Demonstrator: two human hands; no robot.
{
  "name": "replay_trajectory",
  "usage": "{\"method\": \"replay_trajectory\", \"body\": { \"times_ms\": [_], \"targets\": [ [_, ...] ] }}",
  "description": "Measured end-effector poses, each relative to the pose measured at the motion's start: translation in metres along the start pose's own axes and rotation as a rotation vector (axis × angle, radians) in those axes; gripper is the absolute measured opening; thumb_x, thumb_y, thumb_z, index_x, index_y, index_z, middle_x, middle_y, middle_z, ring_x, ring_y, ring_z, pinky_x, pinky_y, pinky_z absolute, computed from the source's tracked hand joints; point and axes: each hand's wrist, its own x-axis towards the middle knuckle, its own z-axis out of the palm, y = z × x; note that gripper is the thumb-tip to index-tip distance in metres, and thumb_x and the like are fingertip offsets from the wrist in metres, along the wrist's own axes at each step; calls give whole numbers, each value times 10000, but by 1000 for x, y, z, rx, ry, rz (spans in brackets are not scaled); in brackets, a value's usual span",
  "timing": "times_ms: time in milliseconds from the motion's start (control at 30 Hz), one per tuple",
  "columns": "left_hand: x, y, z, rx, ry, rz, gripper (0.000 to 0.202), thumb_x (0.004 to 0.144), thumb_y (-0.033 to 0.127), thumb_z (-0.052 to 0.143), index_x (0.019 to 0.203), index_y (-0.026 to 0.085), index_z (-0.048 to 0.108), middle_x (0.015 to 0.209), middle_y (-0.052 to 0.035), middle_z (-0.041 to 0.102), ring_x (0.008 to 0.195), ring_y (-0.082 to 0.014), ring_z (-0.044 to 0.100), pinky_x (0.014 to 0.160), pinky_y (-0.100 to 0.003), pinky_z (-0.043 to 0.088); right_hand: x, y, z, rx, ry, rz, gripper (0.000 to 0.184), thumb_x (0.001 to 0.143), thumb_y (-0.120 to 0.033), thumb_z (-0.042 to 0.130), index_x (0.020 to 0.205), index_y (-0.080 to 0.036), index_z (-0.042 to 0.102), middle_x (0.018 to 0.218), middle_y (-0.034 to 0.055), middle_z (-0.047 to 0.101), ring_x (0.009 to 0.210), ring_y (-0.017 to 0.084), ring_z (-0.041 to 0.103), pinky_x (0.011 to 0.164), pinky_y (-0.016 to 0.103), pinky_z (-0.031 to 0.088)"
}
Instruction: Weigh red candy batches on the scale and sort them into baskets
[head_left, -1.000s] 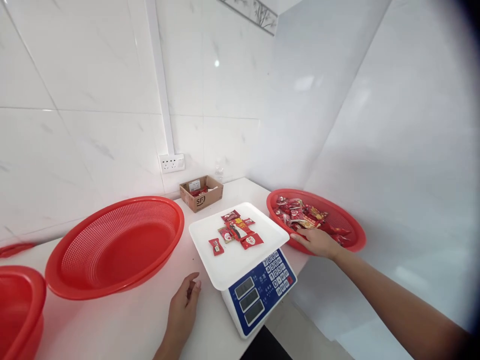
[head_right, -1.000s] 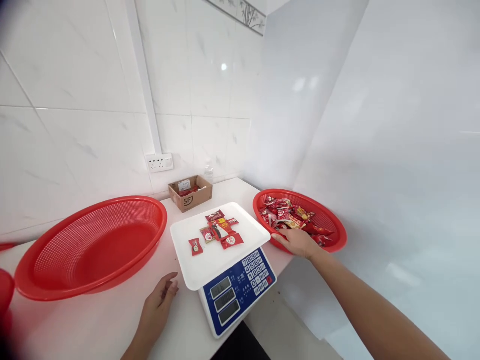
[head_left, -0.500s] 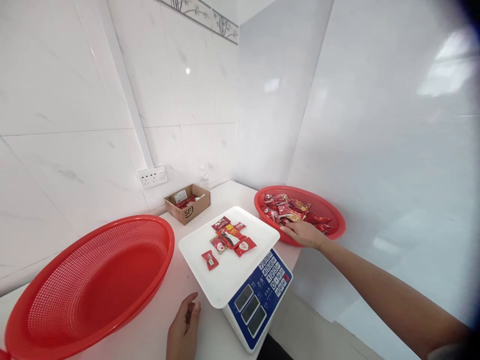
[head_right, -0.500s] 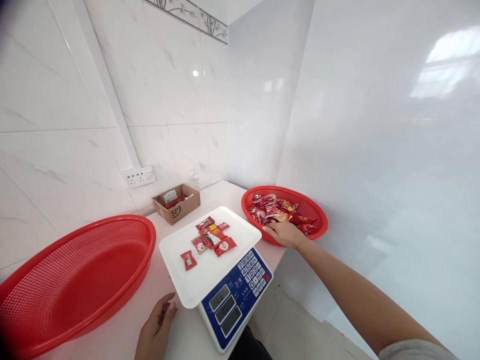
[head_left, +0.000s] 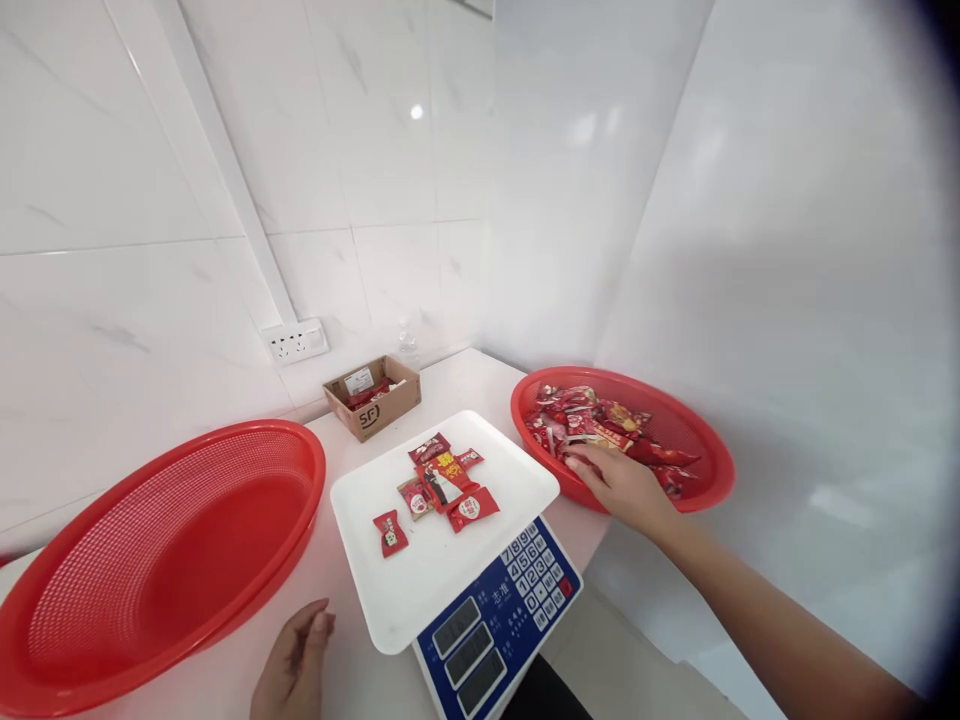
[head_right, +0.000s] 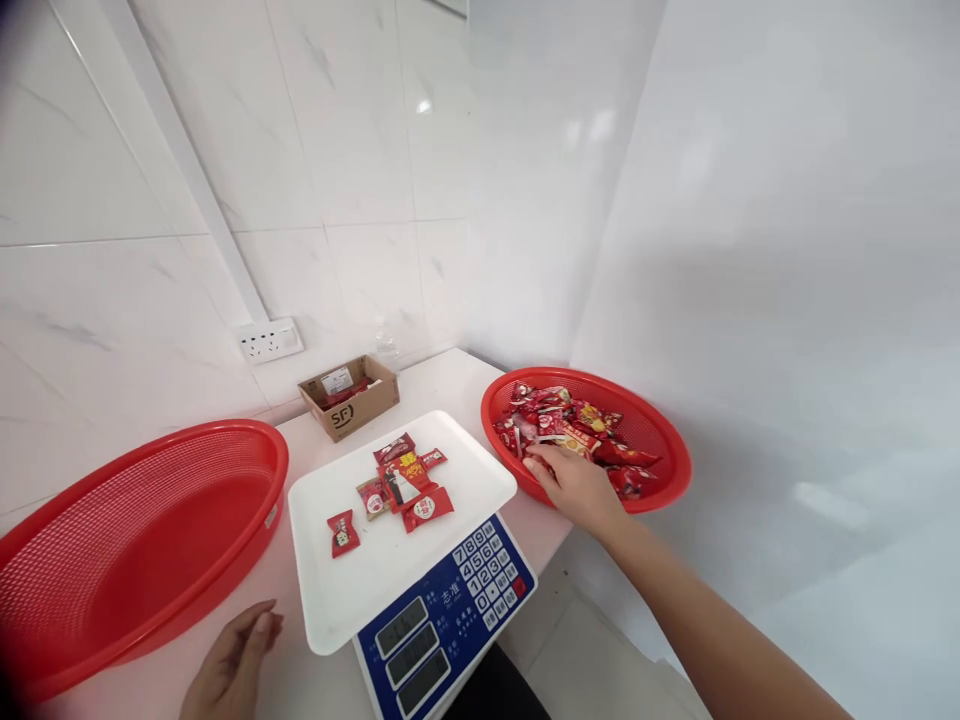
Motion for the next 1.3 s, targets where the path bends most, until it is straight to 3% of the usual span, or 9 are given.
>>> {"method": "replay_trajectory", "body": {
  "times_ms": [100, 167, 300, 500, 733, 933, 1100, 1300],
  "targets": [
    [-9, 30, -8, 140, 213, 134, 385, 798, 547, 457, 958, 224, 591, 1028, -71, 665, 980, -253, 621, 834, -390, 507, 4, -11, 2, 146, 109, -120, 415, 913, -442, 313, 1142, -219, 577, 1197, 75, 608, 1144, 235, 521, 947, 390, 425],
    [-11, 58, -5, 234, 232, 304, 328, 812, 501, 472, 928, 227, 608, 987, -69, 659, 929, -242, 619, 785, -368, 518, 9, -26, 5, 224, 100, -266, 394, 906, -433, 351, 1137, -222, 590, 1186, 79, 611, 1145, 240, 517, 972, 416, 412],
    [1, 107, 15, 421, 34, 572, 298, 851, 407, 465, 979, 227, 664, 1039, -81, 635, 986, -236, 579, 831, -360, 495, 26, -60, 15, 255, -80, -486, 426, 898, -429, 399, 1221, -199, 555, 1329, 101, 510, 1247, 257, 429, 1036, 451, 362],
    [24, 142, 42, 664, -194, 642, 302, 869, 275, 455, 1102, 210, 637, 1051, -74, 643, 999, -242, 542, 868, -401, 458, 45, -84, 31, 266, -240, -600, 526, 893, -460, 399, 1296, -133, 490, 1407, 152, 418, 1328, 321, 307, 1069, 526, 297],
    [25, 156, 54, 742, -237, 676, 312, 864, 267, 479, 1123, 187, 632, 1082, -89, 649, 1024, -262, 538, 885, -432, 450, 46, -83, 40, 273, -225, -641, 528, 889, -466, 412, 1286, -130, 498, 1389, 175, 431, 1295, 331, 355, 1047, 530, 322],
    [22, 141, 37, 712, -170, 622, 342, 843, 335, 487, 1136, 218, 622, 1091, -73, 645, 1031, -259, 561, 883, -435, 470, 40, -74, 18, 246, -235, -630, 511, 906, -460, 390, 1305, -158, 492, 1407, 130, 427, 1316, 291, 339, 1066, 465, 328],
    [24, 124, 24, 686, -154, 561, 308, 837, 328, 462, 1064, 237, 649, 1080, -65, 651, 1006, -248, 591, 848, -394, 499, 31, -36, -5, 271, -195, -507, 545, 896, -504, 382, 1321, -178, 480, 1417, 111, 415, 1328, 286, 324, 1073, 482, 310],
    [31, 130, 29, 660, -187, 511, 335, 866, 330, 382, 1064, 223, 630, 1081, -70, 651, 1010, -238, 597, 841, -378, 499, 9, 22, -17, 229, -198, -187, 591, 881, -568, 323, 1339, -221, 459, 1423, 70, 415, 1325, 287, 331, 1042, 482, 340]
  ]
}}
